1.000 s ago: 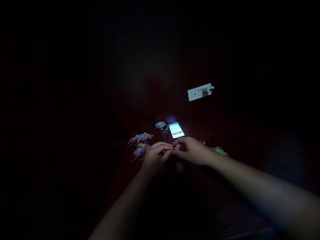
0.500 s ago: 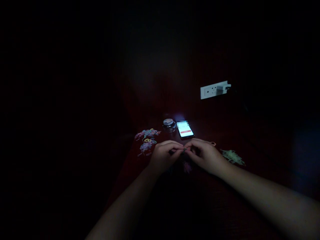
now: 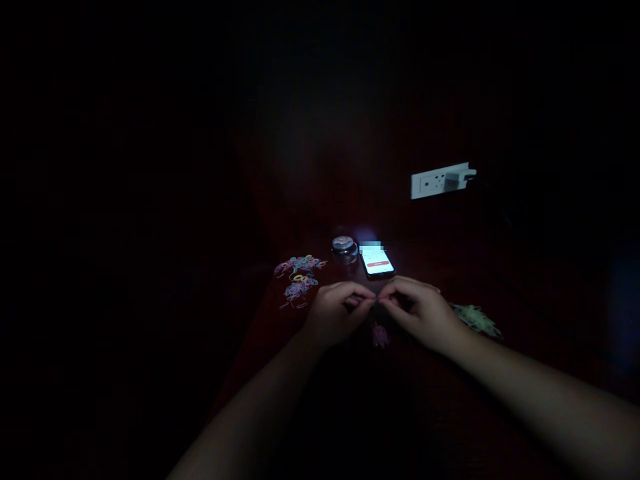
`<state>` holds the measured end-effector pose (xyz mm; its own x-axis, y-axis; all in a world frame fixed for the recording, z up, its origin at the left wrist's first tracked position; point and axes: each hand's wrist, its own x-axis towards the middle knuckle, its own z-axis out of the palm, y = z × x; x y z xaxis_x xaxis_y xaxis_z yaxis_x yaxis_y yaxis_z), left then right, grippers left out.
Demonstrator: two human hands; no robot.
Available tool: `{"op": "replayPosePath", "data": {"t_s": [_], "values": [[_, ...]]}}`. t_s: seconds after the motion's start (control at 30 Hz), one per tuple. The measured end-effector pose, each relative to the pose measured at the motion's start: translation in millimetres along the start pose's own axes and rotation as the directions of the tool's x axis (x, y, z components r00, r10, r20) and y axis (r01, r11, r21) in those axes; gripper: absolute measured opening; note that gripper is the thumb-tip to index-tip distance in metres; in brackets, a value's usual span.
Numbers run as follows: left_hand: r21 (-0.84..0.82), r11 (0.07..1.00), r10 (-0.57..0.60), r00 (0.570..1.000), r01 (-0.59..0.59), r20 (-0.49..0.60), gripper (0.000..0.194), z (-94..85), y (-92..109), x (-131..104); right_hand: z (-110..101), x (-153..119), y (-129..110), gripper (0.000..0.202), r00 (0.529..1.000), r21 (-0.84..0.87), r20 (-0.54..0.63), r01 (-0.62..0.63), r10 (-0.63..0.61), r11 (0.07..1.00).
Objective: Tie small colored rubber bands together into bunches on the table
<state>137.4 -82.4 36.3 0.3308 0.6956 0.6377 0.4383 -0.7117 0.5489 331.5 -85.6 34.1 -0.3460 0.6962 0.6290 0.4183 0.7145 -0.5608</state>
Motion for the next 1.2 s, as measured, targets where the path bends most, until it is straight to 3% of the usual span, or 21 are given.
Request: {"op": "replayPosePath", "data": {"t_s": [0.23,0.4,0.67,0.87,1.2], "values": [[-0.076,0.996,-0.037,0.999,0.039,0.023,0.009,1.9,-1.2,-0.1,-0.6,-1.3,5.9,0.015,0.997,0.025,0.022,-0.079,0.078,0.997],[-0.022,1.0,0.0,1.0,0.001,0.016,0.012,-1.5,2.3,0.4,-0.3,-1.1,8.0,0.018,0.993,0.025,0.045,-0.106,0.105,0.994],[0.011,1.0,-0.023,0.994,0.022,0.106,0.029,-3.4,-1.1,0.1,-1.7,-1.5,7.5,0.016,0.996,0.03,0.044,-0.079,0.077,0.996],[0.052,0.998,-0.021,0.998,0.018,0.054,0.012,-0.2,-1.4,1.9,-3.7,-1.1,0.8,0.011,0.998,0.019,0.05,-0.031,0.03,0.999],[0.103,0.994,0.03,0.997,-0.038,0.078,0.014,-3.8,1.4,3.2,-5.0,-1.2,3.0,0.015,0.997,0.003,0.065,-0.049,0.049,0.999]]}}
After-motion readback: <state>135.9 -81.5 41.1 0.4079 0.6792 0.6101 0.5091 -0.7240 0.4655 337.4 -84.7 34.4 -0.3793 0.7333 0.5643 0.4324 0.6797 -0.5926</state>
